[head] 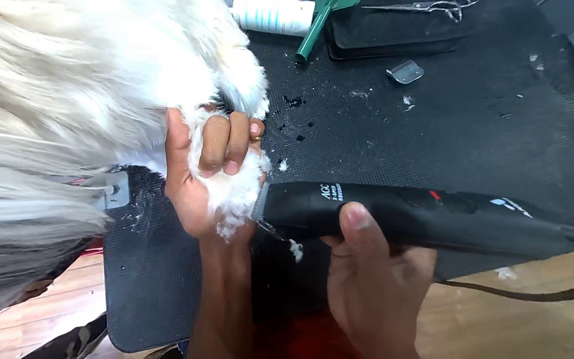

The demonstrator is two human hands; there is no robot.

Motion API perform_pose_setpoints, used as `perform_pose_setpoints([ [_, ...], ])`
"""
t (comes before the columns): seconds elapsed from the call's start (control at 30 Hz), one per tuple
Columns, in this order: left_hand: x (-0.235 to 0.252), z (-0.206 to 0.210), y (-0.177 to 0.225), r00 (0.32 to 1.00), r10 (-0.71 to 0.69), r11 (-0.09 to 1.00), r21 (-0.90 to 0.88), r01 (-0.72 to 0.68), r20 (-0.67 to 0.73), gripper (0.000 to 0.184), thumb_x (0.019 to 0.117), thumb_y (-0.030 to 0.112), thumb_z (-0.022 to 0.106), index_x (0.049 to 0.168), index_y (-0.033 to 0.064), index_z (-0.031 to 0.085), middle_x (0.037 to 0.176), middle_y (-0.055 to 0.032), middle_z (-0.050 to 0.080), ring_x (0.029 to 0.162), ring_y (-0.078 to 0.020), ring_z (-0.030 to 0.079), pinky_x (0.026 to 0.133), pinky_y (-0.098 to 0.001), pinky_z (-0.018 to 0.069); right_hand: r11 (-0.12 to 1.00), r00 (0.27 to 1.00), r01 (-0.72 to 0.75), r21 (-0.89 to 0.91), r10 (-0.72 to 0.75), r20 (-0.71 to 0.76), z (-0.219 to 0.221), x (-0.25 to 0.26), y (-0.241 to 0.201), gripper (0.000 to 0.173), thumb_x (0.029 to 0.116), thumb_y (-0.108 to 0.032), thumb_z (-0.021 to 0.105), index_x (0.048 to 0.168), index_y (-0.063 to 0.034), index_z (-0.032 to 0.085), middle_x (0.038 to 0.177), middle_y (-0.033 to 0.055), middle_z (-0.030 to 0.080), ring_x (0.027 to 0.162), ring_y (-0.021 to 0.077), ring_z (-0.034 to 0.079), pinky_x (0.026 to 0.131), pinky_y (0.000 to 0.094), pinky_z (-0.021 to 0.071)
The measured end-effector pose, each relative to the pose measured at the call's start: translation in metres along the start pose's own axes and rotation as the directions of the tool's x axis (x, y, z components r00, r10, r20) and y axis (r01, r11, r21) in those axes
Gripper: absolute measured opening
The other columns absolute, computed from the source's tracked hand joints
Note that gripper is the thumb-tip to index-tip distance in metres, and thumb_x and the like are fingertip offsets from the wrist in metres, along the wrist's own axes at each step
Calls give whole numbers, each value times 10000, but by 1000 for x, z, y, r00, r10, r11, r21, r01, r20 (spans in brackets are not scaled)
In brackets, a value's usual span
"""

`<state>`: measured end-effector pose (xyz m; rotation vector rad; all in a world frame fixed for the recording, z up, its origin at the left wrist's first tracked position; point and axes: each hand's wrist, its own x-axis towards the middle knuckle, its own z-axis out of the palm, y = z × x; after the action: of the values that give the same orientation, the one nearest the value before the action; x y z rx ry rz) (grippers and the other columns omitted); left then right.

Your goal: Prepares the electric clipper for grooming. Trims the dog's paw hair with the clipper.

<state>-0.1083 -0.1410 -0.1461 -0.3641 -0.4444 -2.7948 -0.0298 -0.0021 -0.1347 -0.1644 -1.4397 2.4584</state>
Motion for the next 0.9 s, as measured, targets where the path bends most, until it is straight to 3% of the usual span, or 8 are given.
perform_pose_setpoints([
  [0.13, 2, -2, 4, 999, -28, 1000, 9, 28, 29, 624, 1081, 487, 111, 861, 81, 531, 598, -10, 439, 623, -186, 540, 811, -382, 534, 1000, 999, -10, -6, 10, 47, 11, 1, -1, 363, 872, -113, 808, 1178, -135, 615, 989, 52, 748, 858, 162, 756, 728, 333, 667],
  [0.23, 1, -1, 3, 999, -10, 1000, -27, 11, 30, 593, 1083, 464, 146, 866, 74, 536, 603, -12, 441, 631, -188, 545, 841, -388, 532, 999, 995, -44, -28, 46, 87, 10, 5, -3, 427, 904, -172, 791, 1265, -150, 564, 1038, 66, 714, 875, 179, 739, 713, 348, 660],
  [0.47, 0, -2, 4, 999, -25, 1000, -13, 25, 44, 568, 1082, 429, 144, 868, 77, 535, 600, -10, 442, 638, -188, 544, 860, -397, 522, 1000, 998, -12, 0, 12, 54, 8, 5, -3, 391, 871, -103, 807, 1189, -113, 580, 980, 71, 736, 853, 178, 753, 732, 348, 668],
  [0.67, 1, -2, 4, 998, 5, 1000, -3, -5, 65, 594, 1080, 440, 139, 830, 77, 537, 592, -15, 445, 641, -198, 548, 869, -405, 520, 996, 988, -70, 50, 62, 144, 15, 10, -4, 348, 898, -100, 782, 1195, -104, 601, 1014, 77, 730, 888, 183, 747, 760, 356, 663],
  [0.8, -1, 0, 2, 998, 45, 999, 15, -46, 50, 572, 1084, 417, 134, 770, 108, 498, 602, -12, 432, 657, -199, 535, 828, -390, 507, 960, 967, -240, 141, 223, 124, -6, 14, -6, 328, 974, -215, 706, 1245, -68, 597, 1105, 146, 709, 985, 252, 729, 884, 444, 626],
  [0.9, -1, -2, 1, 994, 73, 997, -29, -71, 86, 563, 1090, 390, 152, 747, 97, 489, 617, -19, 444, 661, -199, 533, 787, -369, 505, 956, 973, -227, 185, 215, 82, -19, 12, -6, 393, 970, -206, 708, 1307, -75, 553, 1184, 162, 678, 1059, 269, 704, 934, 445, 604],
])
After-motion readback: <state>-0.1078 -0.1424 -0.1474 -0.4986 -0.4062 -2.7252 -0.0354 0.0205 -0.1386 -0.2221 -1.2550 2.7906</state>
